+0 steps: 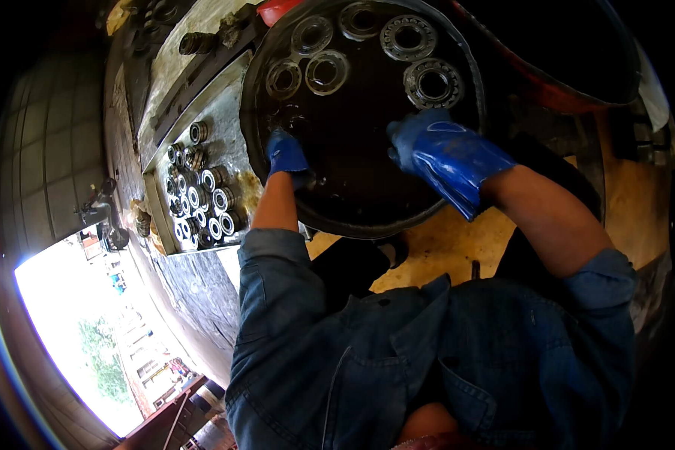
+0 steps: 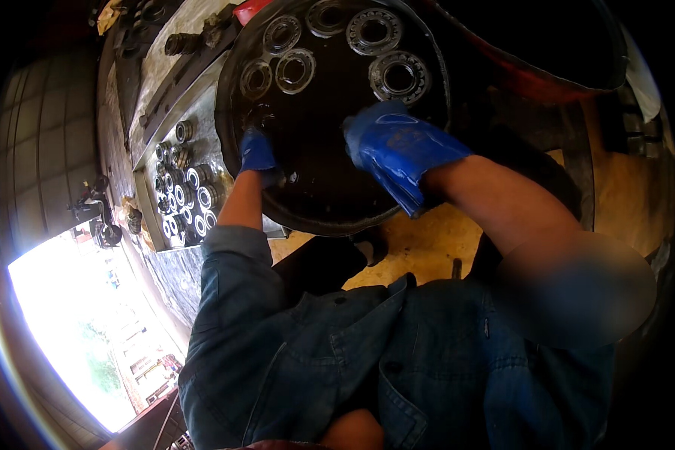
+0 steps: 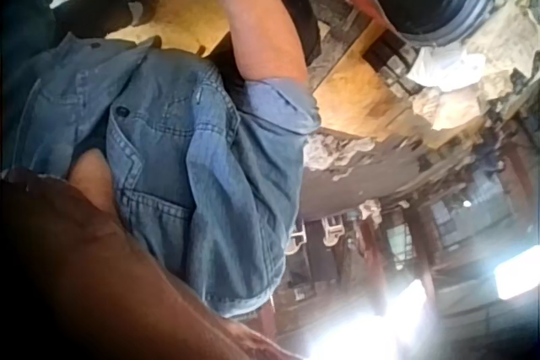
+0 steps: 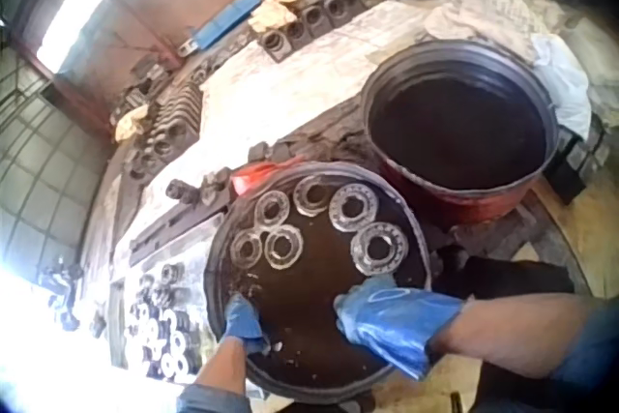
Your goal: The person scrubs metal bearings with a wire brush while submerged in a dark liquid within a large metal basin. They repeatedly pick up bearings, scrub them thoroughly, and place them back into the basin. A pile of clean bearings is visible on a metal tray to the left.
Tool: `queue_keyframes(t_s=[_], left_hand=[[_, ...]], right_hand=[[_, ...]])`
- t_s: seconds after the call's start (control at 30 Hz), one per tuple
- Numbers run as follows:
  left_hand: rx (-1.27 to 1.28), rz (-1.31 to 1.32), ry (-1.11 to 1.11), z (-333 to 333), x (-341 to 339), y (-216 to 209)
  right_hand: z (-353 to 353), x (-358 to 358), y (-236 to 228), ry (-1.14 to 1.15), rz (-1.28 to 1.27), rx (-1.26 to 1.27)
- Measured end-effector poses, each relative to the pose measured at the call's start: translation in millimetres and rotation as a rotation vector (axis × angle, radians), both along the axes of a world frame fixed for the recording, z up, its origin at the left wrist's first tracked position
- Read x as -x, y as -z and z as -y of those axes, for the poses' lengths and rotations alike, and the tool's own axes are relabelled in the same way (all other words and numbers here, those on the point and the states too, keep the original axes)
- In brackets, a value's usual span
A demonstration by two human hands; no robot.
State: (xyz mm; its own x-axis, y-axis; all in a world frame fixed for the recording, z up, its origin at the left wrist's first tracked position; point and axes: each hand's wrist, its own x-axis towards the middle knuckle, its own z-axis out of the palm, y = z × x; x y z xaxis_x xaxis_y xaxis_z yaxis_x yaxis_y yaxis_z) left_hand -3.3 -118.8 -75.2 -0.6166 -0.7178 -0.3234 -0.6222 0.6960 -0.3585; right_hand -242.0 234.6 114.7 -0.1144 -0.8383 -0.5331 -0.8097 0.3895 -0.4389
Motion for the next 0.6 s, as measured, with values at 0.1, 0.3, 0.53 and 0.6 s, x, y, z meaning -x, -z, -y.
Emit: queue_keyframes(t_s=[0.1,0.3,0.53,0.6], left_hand=[[-0.070,-0.217,-0.142,7,4,-3],[-0.392,-0.663,-0.213,0,-1,-56],[-0.810,-0.697,-0.298,-67,56,-109],[-0.891,-0.907,-0.459,-77,6,-162]], right_hand=[[-5,-2,0,-0.010,-0.033,0.056],[-1,-6,5,0.006,-0.031,0.024],[-27,13,3,0.025,-0.052,-0.018],[4,-12,6,-0.103,0.006,0.025]])
